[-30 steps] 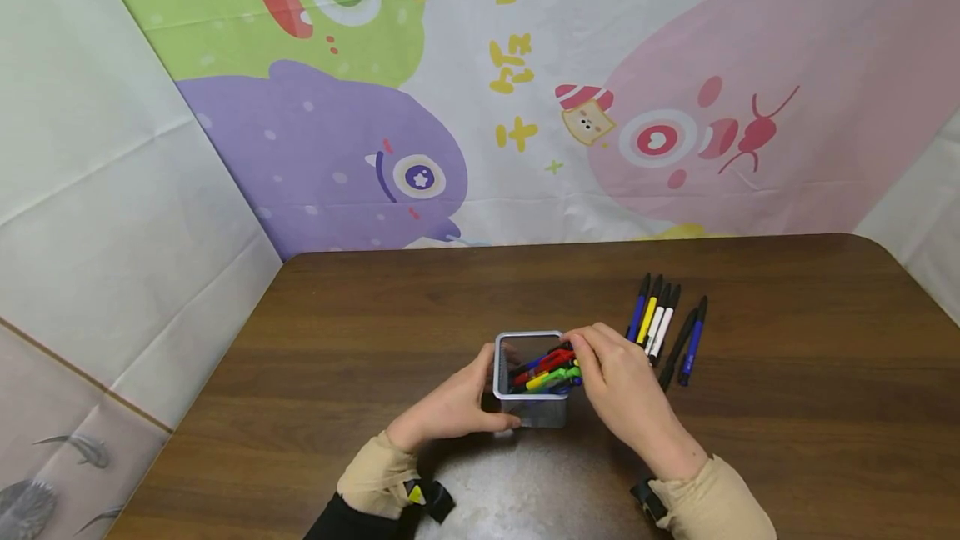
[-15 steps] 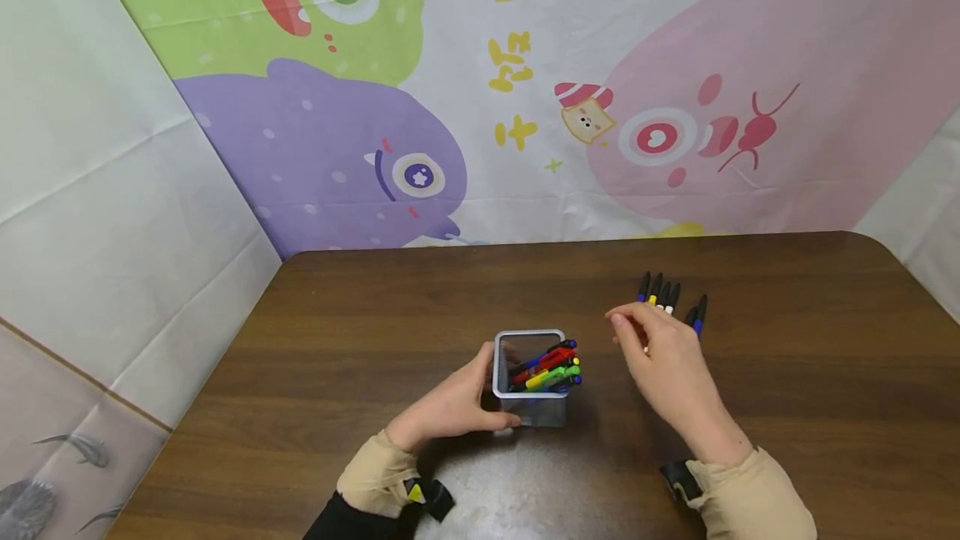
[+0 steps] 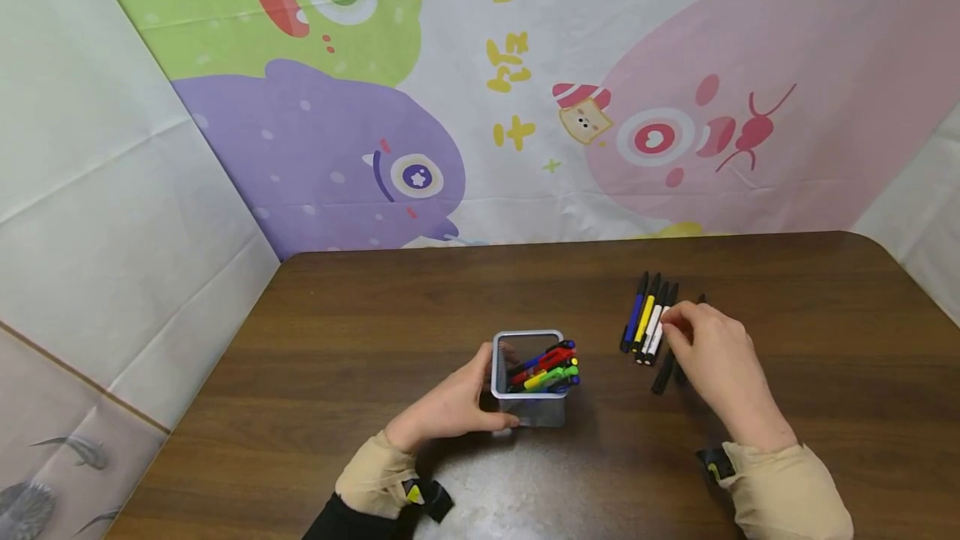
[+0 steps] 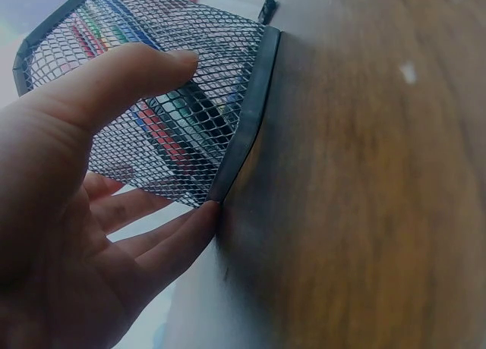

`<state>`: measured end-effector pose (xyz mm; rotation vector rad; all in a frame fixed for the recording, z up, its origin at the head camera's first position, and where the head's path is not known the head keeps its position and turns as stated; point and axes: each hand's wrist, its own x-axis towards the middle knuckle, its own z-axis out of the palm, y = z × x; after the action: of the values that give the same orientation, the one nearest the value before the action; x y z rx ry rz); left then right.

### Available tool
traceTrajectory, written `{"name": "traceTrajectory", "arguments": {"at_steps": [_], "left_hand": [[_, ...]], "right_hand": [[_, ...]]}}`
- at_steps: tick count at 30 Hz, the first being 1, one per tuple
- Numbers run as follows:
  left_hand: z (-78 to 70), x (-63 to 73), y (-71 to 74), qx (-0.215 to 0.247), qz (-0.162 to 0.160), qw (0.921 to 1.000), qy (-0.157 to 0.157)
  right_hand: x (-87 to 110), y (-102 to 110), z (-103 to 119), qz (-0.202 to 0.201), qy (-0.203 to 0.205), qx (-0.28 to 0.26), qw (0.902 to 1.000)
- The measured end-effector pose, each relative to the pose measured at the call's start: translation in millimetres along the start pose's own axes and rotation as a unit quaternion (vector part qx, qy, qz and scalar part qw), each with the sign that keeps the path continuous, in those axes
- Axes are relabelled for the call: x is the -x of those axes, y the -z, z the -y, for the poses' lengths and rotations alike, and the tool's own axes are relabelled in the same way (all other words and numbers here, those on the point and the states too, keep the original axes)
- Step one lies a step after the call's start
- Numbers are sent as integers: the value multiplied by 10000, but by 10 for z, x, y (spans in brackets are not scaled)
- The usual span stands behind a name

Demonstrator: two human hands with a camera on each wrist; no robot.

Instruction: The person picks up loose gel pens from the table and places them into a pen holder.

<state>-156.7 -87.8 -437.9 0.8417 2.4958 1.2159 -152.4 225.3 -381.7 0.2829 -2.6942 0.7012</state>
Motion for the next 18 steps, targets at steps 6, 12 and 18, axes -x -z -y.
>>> {"name": "traceTrajectory", "arguments": {"at_steps": [6, 12, 18], "left_hand": [[5, 2, 1, 26, 6, 10000, 34], [10, -2, 2, -113, 14, 9999, 33], [13, -5, -2, 54, 47, 10000, 5]], "right_hand": [[28, -27, -143, 1215, -875, 317, 9882], [32, -72, -185, 2022, -1311, 449, 9695], [12, -113, -203, 2409, -1264, 629, 9602]]}}
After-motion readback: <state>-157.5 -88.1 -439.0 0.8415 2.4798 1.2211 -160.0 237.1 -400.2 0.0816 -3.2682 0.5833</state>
